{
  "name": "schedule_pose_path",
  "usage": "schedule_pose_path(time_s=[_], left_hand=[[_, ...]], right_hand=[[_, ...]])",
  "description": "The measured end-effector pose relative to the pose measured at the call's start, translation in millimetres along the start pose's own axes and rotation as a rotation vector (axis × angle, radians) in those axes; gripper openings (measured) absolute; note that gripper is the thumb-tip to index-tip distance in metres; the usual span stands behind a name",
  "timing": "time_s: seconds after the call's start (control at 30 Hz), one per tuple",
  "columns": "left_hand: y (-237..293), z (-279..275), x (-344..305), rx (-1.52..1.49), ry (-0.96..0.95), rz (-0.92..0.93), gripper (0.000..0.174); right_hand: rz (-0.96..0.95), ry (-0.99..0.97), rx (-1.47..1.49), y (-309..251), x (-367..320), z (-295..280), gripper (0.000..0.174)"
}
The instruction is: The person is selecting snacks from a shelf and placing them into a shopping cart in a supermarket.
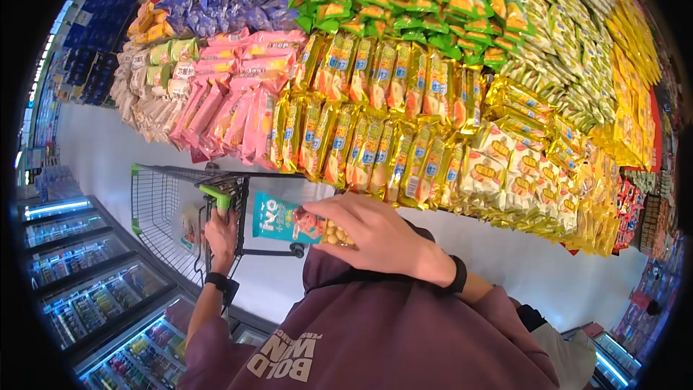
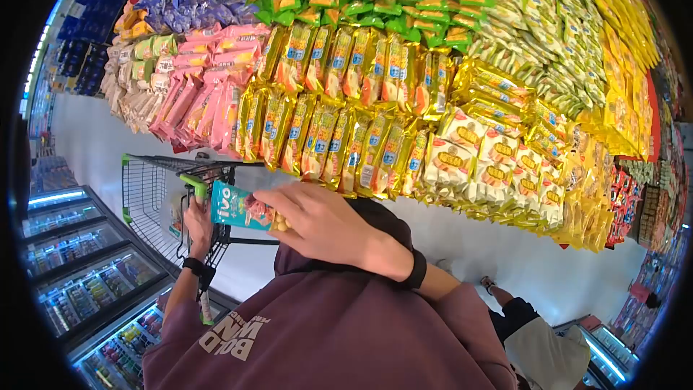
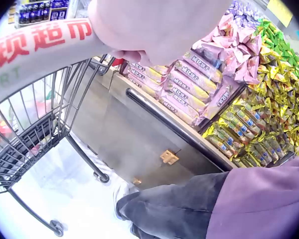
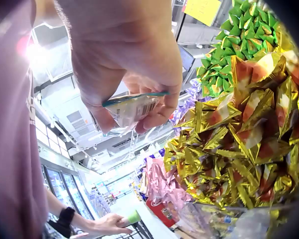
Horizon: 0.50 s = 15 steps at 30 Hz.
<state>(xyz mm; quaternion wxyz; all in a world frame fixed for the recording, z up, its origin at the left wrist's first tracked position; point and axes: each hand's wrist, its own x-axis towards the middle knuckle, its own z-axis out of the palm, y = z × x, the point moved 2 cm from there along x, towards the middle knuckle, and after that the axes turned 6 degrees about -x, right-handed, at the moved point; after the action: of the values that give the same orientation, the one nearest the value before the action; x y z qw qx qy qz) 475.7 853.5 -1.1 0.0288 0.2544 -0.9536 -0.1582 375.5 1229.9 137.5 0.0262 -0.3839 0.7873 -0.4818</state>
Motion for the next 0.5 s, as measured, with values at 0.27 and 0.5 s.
schedule_pose_path(time_s=[0.27, 0.5], left_hand=[[-13, 24, -9, -0.069, 0.020, 0.016, 0.024], [15, 27, -37, -0.030, -0.055, 0.067, 0.015]], right_hand=[[-0.070, -0.054, 0.094, 10, -11, 8, 0.054], [-0.098, -0.181, 0.167, 10, 5, 32, 0.048]])
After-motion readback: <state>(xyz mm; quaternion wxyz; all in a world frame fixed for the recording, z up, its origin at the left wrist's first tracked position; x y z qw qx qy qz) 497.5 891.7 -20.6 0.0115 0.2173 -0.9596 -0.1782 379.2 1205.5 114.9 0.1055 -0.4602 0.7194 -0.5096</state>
